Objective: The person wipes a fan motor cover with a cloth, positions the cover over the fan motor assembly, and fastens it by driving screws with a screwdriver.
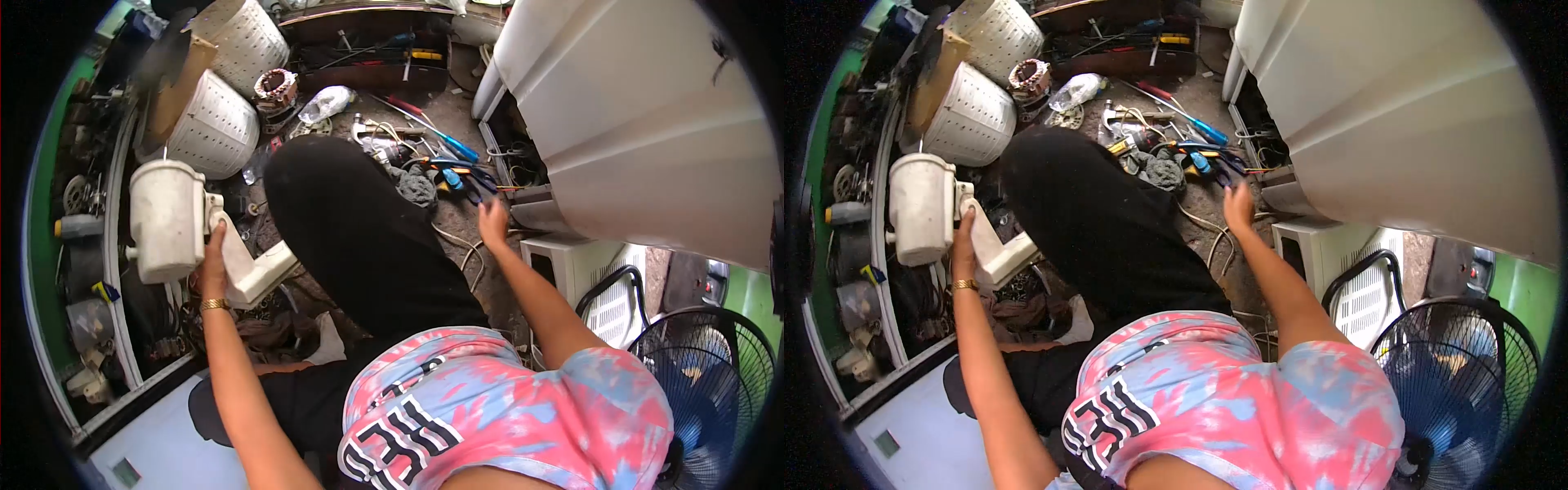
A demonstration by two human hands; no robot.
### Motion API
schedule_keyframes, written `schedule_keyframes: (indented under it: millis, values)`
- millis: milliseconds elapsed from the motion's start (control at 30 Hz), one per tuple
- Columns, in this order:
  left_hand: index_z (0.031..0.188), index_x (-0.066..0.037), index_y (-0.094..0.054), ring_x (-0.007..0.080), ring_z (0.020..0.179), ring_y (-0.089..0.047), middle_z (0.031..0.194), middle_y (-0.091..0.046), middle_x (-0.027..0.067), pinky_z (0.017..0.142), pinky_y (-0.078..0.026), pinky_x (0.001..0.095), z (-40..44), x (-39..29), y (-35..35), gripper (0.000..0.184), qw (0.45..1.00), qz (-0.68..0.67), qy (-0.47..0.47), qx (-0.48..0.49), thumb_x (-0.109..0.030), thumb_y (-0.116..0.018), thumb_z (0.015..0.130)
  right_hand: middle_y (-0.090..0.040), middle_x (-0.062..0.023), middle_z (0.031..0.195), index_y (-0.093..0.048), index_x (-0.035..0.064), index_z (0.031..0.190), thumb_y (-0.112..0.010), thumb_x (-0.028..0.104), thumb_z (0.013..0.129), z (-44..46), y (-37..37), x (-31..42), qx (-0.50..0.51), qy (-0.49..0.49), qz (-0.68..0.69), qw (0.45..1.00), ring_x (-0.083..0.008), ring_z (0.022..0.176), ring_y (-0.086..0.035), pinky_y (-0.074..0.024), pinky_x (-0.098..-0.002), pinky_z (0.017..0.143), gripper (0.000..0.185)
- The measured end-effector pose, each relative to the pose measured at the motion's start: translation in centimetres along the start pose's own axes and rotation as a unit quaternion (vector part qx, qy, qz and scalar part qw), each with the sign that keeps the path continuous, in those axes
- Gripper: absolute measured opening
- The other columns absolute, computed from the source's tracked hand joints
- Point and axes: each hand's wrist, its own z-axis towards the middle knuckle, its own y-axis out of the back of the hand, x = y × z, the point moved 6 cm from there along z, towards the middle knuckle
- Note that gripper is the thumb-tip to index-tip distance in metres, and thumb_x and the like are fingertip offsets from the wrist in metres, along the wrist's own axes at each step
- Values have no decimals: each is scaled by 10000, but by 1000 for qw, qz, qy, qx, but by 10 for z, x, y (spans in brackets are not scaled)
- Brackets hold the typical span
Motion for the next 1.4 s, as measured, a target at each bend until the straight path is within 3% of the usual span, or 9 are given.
schedule_keyframes:
  millis: [167,400,433,567,800,967,1100,1200,1400]
  values:
    - [1320,-20,-541,302,1245,-482,1368,-528,140,1056,-342,369,13,78,-22,635,986,162,-26,-20,-435,-663,855,-581,-210,1073,-542,18,1074,-693,375,845,-59,-2,-55,23,-234,-72,969,-417,970,-579,-459,-505,838,450]
    - [1284,-9,-553,347,1195,-515,1290,-574,182,1018,-374,422,8,47,-60,582,940,298,-165,7,-452,-609,910,-540,-202,1089,-551,82,1080,-697,324,829,-94,-36,-55,59,-7,-241,969,-411,996,-561,-465,-508,829,379]
    - [1287,-8,-550,348,1196,-515,1292,-574,183,1016,-376,425,13,46,-60,581,938,309,-160,14,-448,-610,912,-596,-194,898,-537,58,1068,-683,243,844,-94,-30,-61,125,-176,-166,962,-406,866,-600,-481,-481,758,325]
    - [1310,1,-527,347,1225,-499,1327,-547,190,1035,-361,420,45,81,-52,592,938,313,-149,3,-425,-619,908,-630,-188,803,-517,31,1043,-665,191,854,-107,47,-11,93,-78,-83,989,-346,775,-639,-478,-434,680,288]
    - [1341,112,-444,324,1325,-413,1450,-413,220,1091,-308,366,54,62,-67,775,986,112,-77,92,-430,-685,844,-678,-142,857,-595,33,1080,-591,29,856,-165,214,40,56,-173,79,980,-220,761,-660,-494,-348,693,224]
    - [1357,85,-445,286,1284,-446,1431,-444,166,1060,-337,349,56,55,-74,775,972,199,-80,98,-490,-627,870,-653,-75,875,-573,37,1124,-560,-7,888,-182,171,-20,-79,-73,80,991,-146,786,-639,-499,-308,630,240]
    - [1208,93,-559,259,1129,-535,1286,-561,165,985,-407,365,78,69,-77,595,990,94,-68,86,-265,-769,782,-678,-156,991,-597,13,1190,-592,182,926,-174,125,-75,-31,-77,210,974,-266,844,-662,-514,-367,730,314]
    - [1182,79,-563,250,1078,-549,1232,-586,145,949,-435,371,86,62,-77,537,981,97,-152,78,-202,-770,774,-677,-133,894,-578,25,1201,-570,196,943,-203,116,-148,5,-169,170,971,-189,793,-651,-514,-357,692,311]
    - [1197,36,-577,233,1047,-557,1190,-601,105,912,-464,361,89,47,-80,488,965,125,-220,66,-86,-754,760,-682,-169,829,-625,-6,1099,-621,363,911,-328,67,-248,64,-474,58,876,-281,606,-673,-536,-393,608,414]
